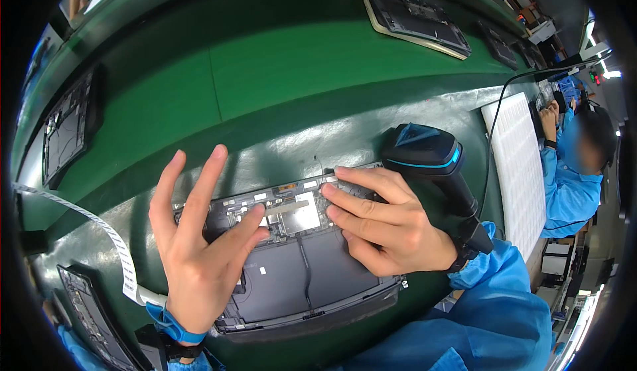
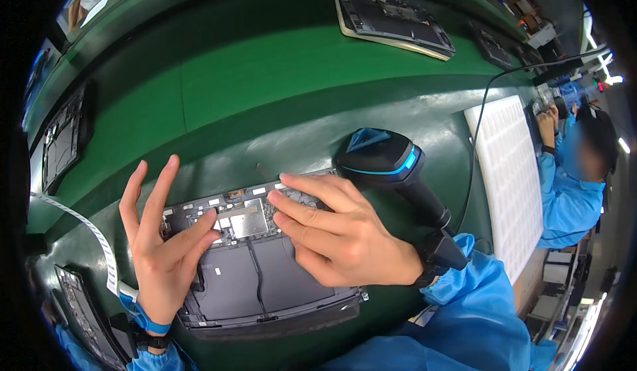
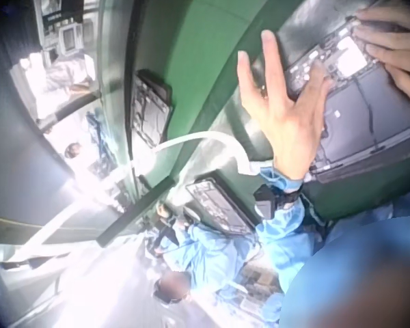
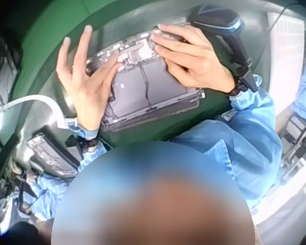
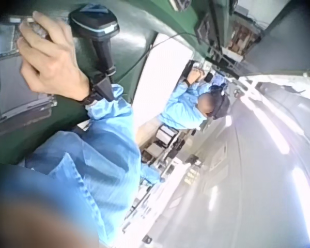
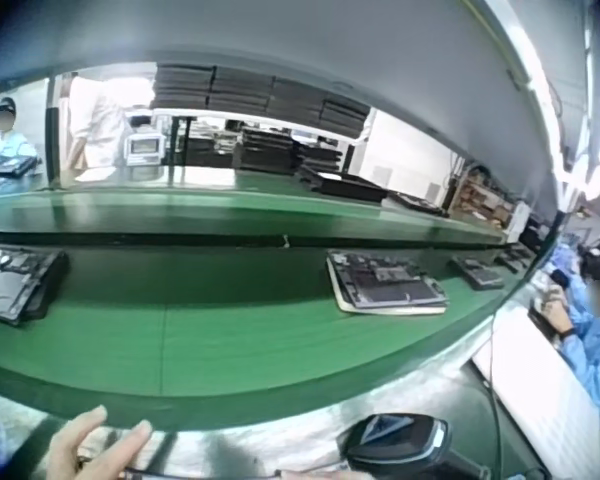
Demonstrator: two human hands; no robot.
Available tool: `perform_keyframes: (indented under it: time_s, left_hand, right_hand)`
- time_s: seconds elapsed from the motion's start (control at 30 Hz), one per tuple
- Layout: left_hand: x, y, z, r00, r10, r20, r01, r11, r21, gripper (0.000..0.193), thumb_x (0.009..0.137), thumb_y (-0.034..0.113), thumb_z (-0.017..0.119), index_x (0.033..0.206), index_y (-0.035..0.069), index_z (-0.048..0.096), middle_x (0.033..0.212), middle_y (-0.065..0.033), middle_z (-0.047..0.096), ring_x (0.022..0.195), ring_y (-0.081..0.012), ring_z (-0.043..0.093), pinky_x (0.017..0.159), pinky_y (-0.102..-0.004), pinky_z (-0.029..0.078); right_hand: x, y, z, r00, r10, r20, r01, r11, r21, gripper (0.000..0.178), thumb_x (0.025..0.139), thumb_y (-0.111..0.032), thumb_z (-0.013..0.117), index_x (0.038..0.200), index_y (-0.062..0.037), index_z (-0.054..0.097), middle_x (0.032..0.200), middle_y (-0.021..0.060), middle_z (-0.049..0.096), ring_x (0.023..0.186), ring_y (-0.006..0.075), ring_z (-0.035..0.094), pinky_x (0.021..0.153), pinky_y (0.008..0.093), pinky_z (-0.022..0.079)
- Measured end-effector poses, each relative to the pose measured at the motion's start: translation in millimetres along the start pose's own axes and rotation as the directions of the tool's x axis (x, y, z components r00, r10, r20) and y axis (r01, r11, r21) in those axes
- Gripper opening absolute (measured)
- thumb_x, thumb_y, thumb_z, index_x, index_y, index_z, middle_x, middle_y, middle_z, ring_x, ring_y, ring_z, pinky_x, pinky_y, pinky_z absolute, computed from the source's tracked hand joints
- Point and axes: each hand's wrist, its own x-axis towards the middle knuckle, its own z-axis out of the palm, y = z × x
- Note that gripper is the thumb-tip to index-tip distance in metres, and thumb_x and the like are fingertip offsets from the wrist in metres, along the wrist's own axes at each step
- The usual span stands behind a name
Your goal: The person assembles internal circuit components into a handheld electronic device, then scans a barcode label on the device with a handheld barcode scanner.
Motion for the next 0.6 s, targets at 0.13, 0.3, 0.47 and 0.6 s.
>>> perform_keyframes:
  time_s: [0.13, 0.3, 0.47, 0.6]
  left_hand:
    - [-2, 6, -2, 0.999, -0.027, -0.016, 0.028, 1.000, 0.015, 0.028, 0.068, 0.013, 0.088, 0.096, 0.013, 0.086, 0.155, -0.0146, 0.054, 0.146, -0.0446, 0.039, 0.113, -0.0504, 0.041]
    - [-8, 5, 11, 0.986, 0.130, -0.106, -0.129, 0.991, 0.018, 0.027, 0.073, 0.009, 0.087, 0.100, 0.012, 0.084, 0.148, -0.0133, 0.060, 0.140, -0.0426, 0.047, 0.109, -0.0488, 0.044]
    - [-26, -5, -7, 0.877, 0.008, -0.481, -0.058, 0.994, -0.090, 0.012, 0.083, -0.005, 0.073, 0.094, 0.000, 0.074, 0.108, -0.0111, 0.074, 0.108, -0.0364, 0.065, 0.092, -0.0442, 0.053]
    - [-75, -18, -43, 0.806, -0.074, -0.588, 0.086, 0.996, -0.008, 0.013, 0.083, -0.009, 0.069, 0.092, 0.000, 0.070, 0.104, -0.0116, 0.073, 0.104, -0.0334, 0.065, 0.091, -0.0417, 0.052]
  right_hand:
    - [0, -5, -4, 1.000, -0.019, 0.010, 0.019, 1.000, 0.022, 0.039, 0.069, 0.001, 0.072, 0.107, 0.0025, 0.076, 0.131, 0.0140, 0.071, 0.126, 0.0384, 0.064, 0.096, 0.0509, 0.051]
    - [-16, -12, -8, 0.999, 0.040, 0.016, -0.037, 0.985, -0.171, 0.038, 0.077, -0.004, 0.076, 0.114, 0.0008, 0.075, 0.138, 0.0146, 0.067, 0.135, 0.0388, 0.056, 0.109, 0.0565, 0.042]
    - [-44, -54, -13, 0.995, 0.093, 0.043, -0.096, 0.993, 0.072, 0.078, 0.068, -0.042, 0.091, 0.130, -0.0003, 0.068, 0.152, 0.0300, 0.049, 0.142, 0.0567, 0.039, 0.114, 0.0701, 0.030]
    - [-75, -80, -11, 0.973, 0.053, 0.224, -0.044, 0.998, -0.046, 0.078, 0.069, -0.047, 0.093, 0.127, -0.0027, 0.069, 0.150, 0.0283, 0.051, 0.144, 0.0576, 0.039, 0.108, 0.0805, 0.027]
